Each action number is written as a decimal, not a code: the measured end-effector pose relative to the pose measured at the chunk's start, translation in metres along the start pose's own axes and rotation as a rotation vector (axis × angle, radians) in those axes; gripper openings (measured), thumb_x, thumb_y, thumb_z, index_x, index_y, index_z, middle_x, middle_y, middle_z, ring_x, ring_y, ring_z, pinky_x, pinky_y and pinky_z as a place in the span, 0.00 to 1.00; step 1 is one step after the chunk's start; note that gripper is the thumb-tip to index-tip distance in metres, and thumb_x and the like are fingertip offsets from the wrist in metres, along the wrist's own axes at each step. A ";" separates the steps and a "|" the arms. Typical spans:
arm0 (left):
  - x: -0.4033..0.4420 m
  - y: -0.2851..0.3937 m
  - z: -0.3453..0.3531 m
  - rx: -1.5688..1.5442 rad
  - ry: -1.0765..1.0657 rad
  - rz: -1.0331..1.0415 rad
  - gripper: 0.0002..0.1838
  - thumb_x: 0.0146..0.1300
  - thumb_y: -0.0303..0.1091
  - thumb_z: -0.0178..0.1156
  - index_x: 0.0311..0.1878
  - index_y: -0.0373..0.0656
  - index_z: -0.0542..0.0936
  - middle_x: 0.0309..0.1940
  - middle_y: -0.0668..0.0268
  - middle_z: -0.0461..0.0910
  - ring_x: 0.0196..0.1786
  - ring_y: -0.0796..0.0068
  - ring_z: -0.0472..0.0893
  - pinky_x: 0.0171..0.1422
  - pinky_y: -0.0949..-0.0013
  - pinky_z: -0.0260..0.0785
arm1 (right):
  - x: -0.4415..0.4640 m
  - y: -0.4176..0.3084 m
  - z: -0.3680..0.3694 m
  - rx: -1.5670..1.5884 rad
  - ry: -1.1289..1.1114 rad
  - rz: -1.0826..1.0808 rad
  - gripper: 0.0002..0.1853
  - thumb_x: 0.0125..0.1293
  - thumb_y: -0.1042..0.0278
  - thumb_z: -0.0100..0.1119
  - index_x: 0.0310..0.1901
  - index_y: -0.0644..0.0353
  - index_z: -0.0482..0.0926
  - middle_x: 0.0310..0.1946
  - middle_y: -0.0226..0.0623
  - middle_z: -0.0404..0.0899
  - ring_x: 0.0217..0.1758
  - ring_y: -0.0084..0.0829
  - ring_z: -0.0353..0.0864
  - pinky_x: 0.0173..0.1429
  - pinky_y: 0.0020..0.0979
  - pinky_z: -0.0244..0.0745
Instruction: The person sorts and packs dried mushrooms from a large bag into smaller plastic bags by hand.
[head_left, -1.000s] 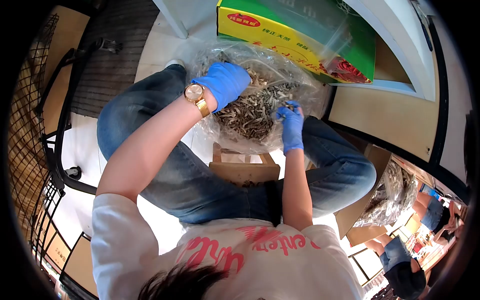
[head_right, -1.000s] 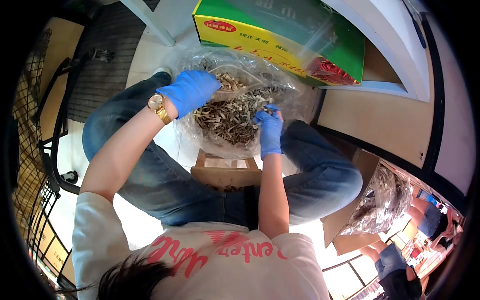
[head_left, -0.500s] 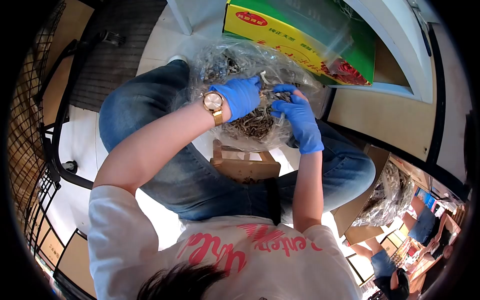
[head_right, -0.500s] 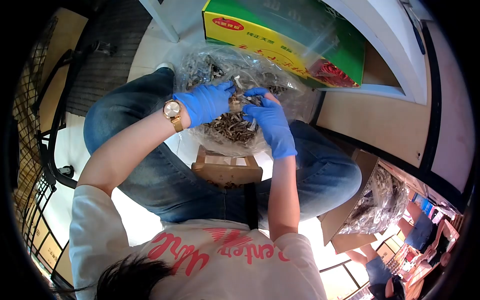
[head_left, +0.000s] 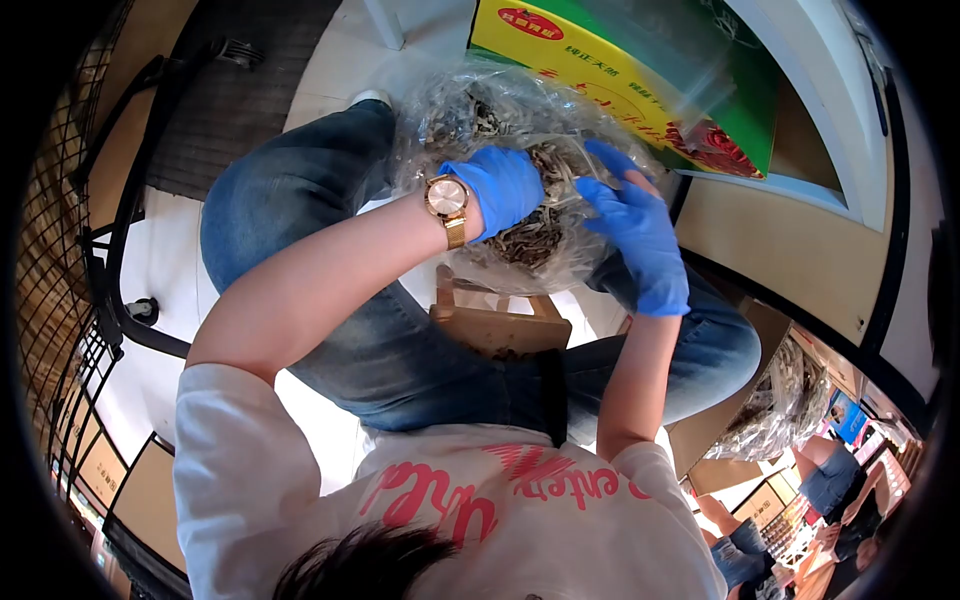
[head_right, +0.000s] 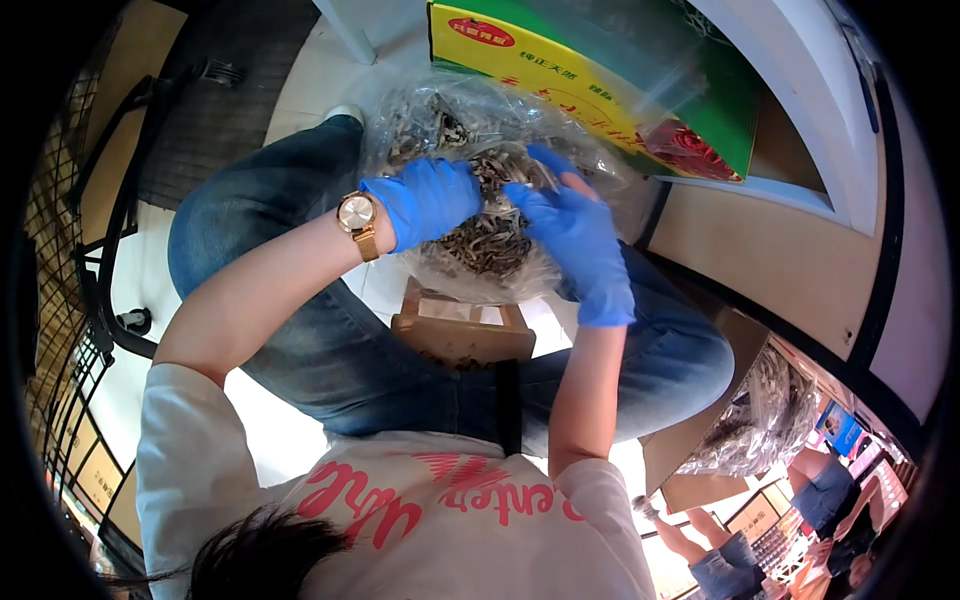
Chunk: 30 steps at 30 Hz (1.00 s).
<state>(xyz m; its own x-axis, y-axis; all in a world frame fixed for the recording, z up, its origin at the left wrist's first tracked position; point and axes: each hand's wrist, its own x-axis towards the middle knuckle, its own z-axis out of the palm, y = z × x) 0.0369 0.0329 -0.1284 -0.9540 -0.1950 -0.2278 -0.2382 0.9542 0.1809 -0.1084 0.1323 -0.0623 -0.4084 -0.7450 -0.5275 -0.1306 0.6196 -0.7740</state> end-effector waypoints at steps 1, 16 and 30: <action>-0.001 0.000 -0.002 0.081 0.005 -0.028 0.05 0.48 0.29 0.57 0.29 0.43 0.80 0.27 0.57 0.78 0.30 0.61 0.82 0.27 0.64 0.74 | -0.002 0.005 -0.003 0.002 -0.007 0.003 0.23 0.59 0.57 0.63 0.53 0.60 0.74 0.39 0.35 0.81 0.37 0.24 0.78 0.43 0.25 0.73; 0.010 -0.028 -0.023 0.172 0.080 -0.230 0.04 0.50 0.29 0.56 0.29 0.47 0.79 0.28 0.65 0.76 0.26 0.68 0.81 0.25 0.67 0.74 | 0.082 0.273 0.107 -1.000 -0.060 -0.242 0.31 0.45 0.73 0.63 0.55 0.43 0.73 0.61 0.43 0.62 0.64 0.50 0.62 0.60 0.52 0.64; 0.009 -0.039 -0.012 -0.024 0.044 -0.267 0.08 0.52 0.27 0.53 0.36 0.46 0.77 0.31 0.67 0.76 0.37 0.70 0.80 0.34 0.70 0.74 | 0.142 0.302 0.092 -0.733 -0.078 -0.030 0.16 0.65 0.70 0.48 0.51 0.40 0.76 0.62 0.41 0.62 0.63 0.54 0.63 0.52 0.42 0.73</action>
<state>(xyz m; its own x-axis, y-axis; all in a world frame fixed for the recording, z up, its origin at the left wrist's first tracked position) 0.0352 -0.0085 -0.1257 -0.8639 -0.4489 -0.2284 -0.4858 0.8624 0.1425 -0.1228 0.1907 -0.4030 -0.3330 -0.7628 -0.5544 -0.7224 0.5842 -0.3699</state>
